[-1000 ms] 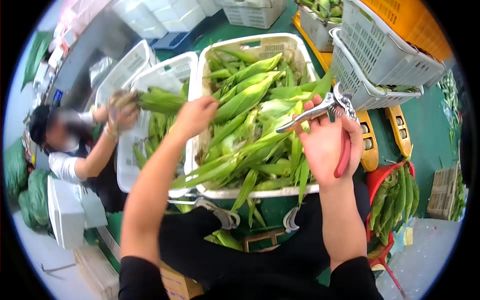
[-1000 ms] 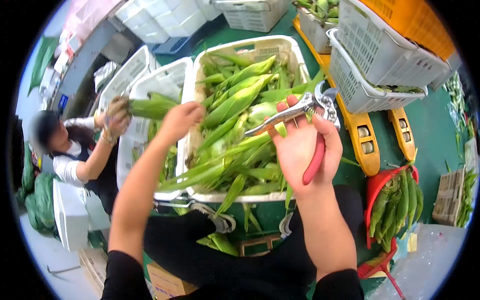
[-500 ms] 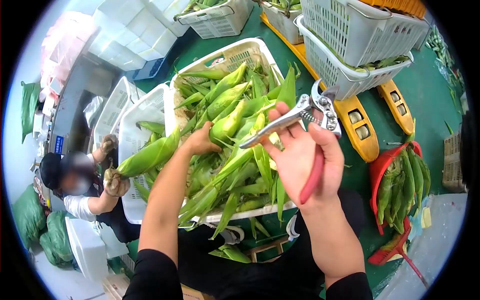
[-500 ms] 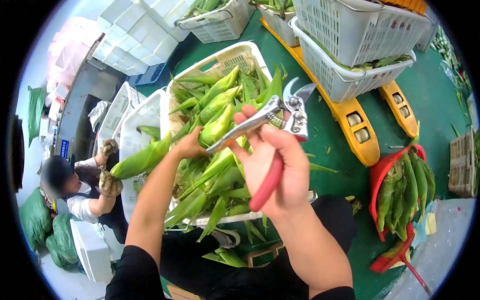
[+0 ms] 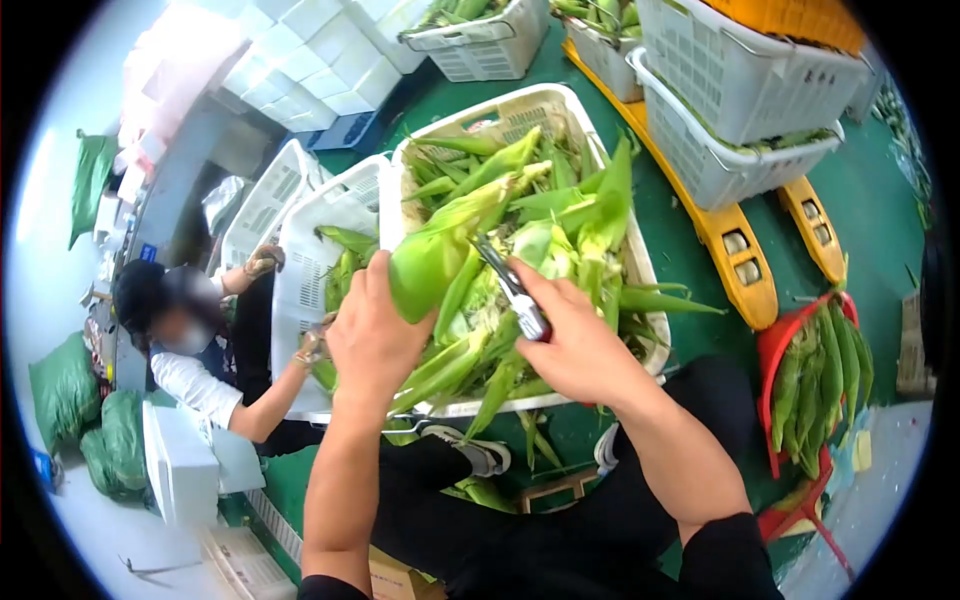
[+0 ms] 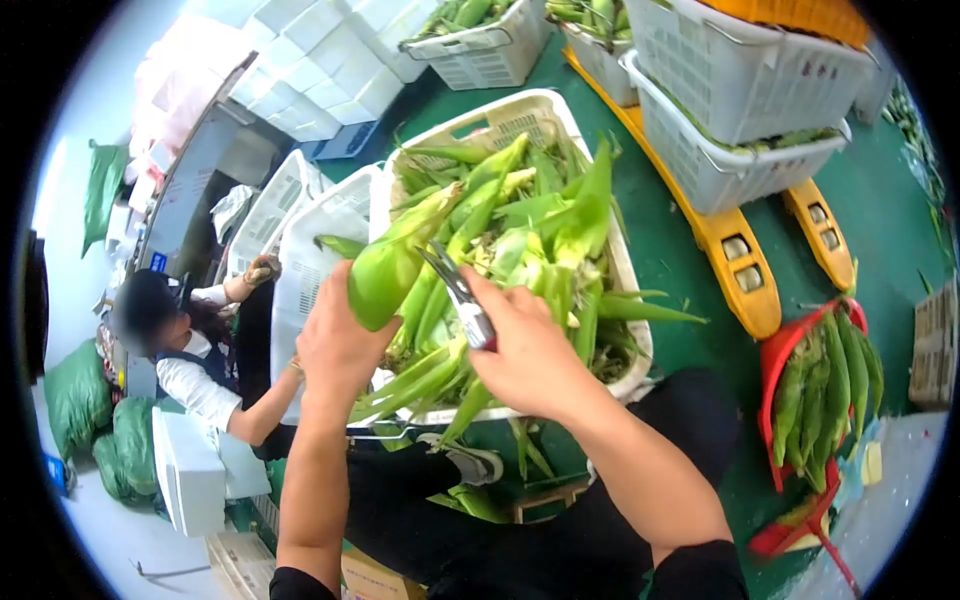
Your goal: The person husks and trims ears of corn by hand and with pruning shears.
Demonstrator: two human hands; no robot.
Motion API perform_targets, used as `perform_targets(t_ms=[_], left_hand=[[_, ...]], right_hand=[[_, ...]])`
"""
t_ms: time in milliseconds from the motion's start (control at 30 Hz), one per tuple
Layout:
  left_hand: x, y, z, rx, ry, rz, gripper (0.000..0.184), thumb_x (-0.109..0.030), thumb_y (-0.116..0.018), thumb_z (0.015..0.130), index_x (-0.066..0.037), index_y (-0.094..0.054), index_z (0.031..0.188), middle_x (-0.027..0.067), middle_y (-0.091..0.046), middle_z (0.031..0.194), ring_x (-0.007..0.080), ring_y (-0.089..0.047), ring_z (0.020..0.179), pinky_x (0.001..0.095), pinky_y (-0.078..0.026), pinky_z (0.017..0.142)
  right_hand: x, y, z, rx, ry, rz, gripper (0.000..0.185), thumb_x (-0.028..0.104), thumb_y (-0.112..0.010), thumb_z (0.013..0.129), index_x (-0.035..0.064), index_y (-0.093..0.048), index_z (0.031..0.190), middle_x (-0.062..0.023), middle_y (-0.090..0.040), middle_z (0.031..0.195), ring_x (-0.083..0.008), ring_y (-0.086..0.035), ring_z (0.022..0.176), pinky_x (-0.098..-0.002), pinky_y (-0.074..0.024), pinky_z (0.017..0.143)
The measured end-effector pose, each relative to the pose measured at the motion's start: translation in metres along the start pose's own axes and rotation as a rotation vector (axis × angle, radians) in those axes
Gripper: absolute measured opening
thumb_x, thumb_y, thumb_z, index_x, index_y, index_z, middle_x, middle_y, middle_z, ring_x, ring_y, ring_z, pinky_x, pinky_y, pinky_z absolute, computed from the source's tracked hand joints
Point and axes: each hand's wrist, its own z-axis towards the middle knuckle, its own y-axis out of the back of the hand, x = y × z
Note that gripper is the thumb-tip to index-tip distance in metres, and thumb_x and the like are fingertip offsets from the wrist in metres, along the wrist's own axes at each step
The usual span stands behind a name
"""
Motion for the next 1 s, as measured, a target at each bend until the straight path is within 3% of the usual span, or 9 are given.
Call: perform_targets(t_ms=[133, 200, 300, 400, 467, 667, 733, 933, 1000], left_hand=[[0.007, 0.007, -0.013, 0.070, 0.007, 0.050, 0.077, -0.023, -0.082, 0.070, -0.012, -0.045, 0.136, 0.0100, -0.060, 0.124, 0.0340, -0.060, 0.112, 0.0451, -0.050, 0.087], [0.007, 0.005, -0.018, -0.018, -0.059, 0.182, 0.076, -0.022, -0.082, 0.070, -0.011, -0.045, 0.136, 0.0119, -0.060, 0.117, 0.0338, -0.061, 0.105, 0.0431, -0.052, 0.080], [0.009, -0.003, -0.020, -0.103, -0.191, 0.428, 0.076, -0.020, -0.082, 0.069, -0.009, -0.046, 0.135, 0.0139, -0.059, 0.108, 0.0329, -0.063, 0.096, 0.0410, -0.053, 0.073], [0.027, -0.005, -0.001, -0.076, -0.320, 0.366, 0.072, -0.020, -0.082, 0.067, -0.006, -0.046, 0.128, 0.0114, -0.058, 0.099, 0.0300, -0.063, 0.088, 0.0403, -0.054, 0.066], [0.027, -0.002, -0.004, 0.071, -0.271, 0.267, 0.073, -0.019, -0.080, 0.068, -0.005, -0.045, 0.131, 0.0121, -0.058, 0.100, 0.0311, -0.064, 0.089, 0.0417, -0.054, 0.066], [0.020, 0.000, -0.013, -0.071, -0.341, 0.458, 0.076, -0.016, -0.080, 0.066, -0.003, -0.043, 0.131, 0.0119, -0.057, 0.097, 0.0290, -0.064, 0.084, 0.0386, -0.054, 0.063], [0.019, 0.006, -0.016, -0.012, -0.348, 0.404, 0.076, -0.016, -0.080, 0.066, -0.002, -0.043, 0.131, 0.0122, -0.057, 0.097, 0.0291, -0.064, 0.083, 0.0384, -0.055, 0.064], [0.018, 0.004, -0.019, 0.059, -0.342, 0.450, 0.073, -0.016, -0.078, 0.067, -0.001, -0.045, 0.130, 0.0124, -0.057, 0.096, 0.0299, -0.065, 0.082, 0.0393, -0.055, 0.064], [0.025, -0.004, -0.018, -0.014, -0.389, 0.524, 0.071, -0.016, -0.077, 0.068, -0.004, -0.046, 0.131, 0.0119, -0.058, 0.095, 0.0302, -0.065, 0.082, 0.0410, -0.055, 0.063]], right_hand=[[-0.008, -0.013, 0.004, 0.010, -0.047, -0.164, 0.073, 0.015, -0.053, 0.086, 0.0121, -0.028, 0.154, -0.0263, -0.052, 0.120, -0.0429, -0.051, 0.116, -0.0494, -0.0429, 0.098], [-0.010, -0.022, 0.008, 0.040, -0.060, -0.139, 0.073, 0.016, -0.053, 0.086, 0.0111, -0.028, 0.154, -0.0269, -0.051, 0.122, -0.0435, -0.050, 0.117, -0.0505, -0.0430, 0.098], [-0.016, -0.023, 0.015, 0.138, -0.133, 0.075, 0.072, 0.010, -0.051, 0.087, 0.0015, -0.026, 0.153, -0.0290, -0.050, 0.131, -0.0402, -0.055, 0.115, -0.0408, -0.0434, 0.100], [0.000, -0.013, 0.019, 0.254, -0.236, 0.150, 0.071, 0.009, -0.050, 0.087, -0.0039, -0.025, 0.152, -0.0287, -0.048, 0.137, -0.0381, -0.055, 0.119, -0.0366, -0.0430, 0.101], [-0.002, -0.021, 0.024, 0.183, -0.170, 0.103, 0.070, 0.009, -0.050, 0.087, -0.0042, -0.026, 0.151, -0.0294, -0.048, 0.136, -0.0394, -0.054, 0.119, -0.0377, -0.0434, 0.100], [-0.026, -0.040, 0.032, 0.087, -0.083, 0.100, 0.064, 0.004, -0.049, 0.082, -0.0057, -0.036, 0.144, -0.0315, -0.055, 0.120, -0.0416, -0.059, 0.108, -0.0414, -0.0465, 0.093], [-0.013, -0.032, 0.032, 0.116, -0.109, 0.125, 0.059, 0.004, -0.049, 0.082, -0.0055, -0.040, 0.140, -0.0303, -0.058, 0.115, -0.0415, -0.060, 0.105, -0.0423, -0.0475, 0.090], [-0.002, -0.026, 0.031, 0.133, -0.159, -0.066, 0.031, 0.018, -0.051, 0.088, -0.0033, -0.055, 0.109, -0.0280, -0.065, 0.102, -0.0443, -0.062, 0.101, -0.0495, -0.0486, 0.088], [-0.028, -0.045, 0.040, 0.064, -0.052, -0.031, 0.031, 0.021, -0.053, 0.090, -0.0016, -0.055, 0.110, -0.0259, -0.066, 0.086, -0.0421, -0.066, 0.081, -0.0484, -0.0515, 0.076]])
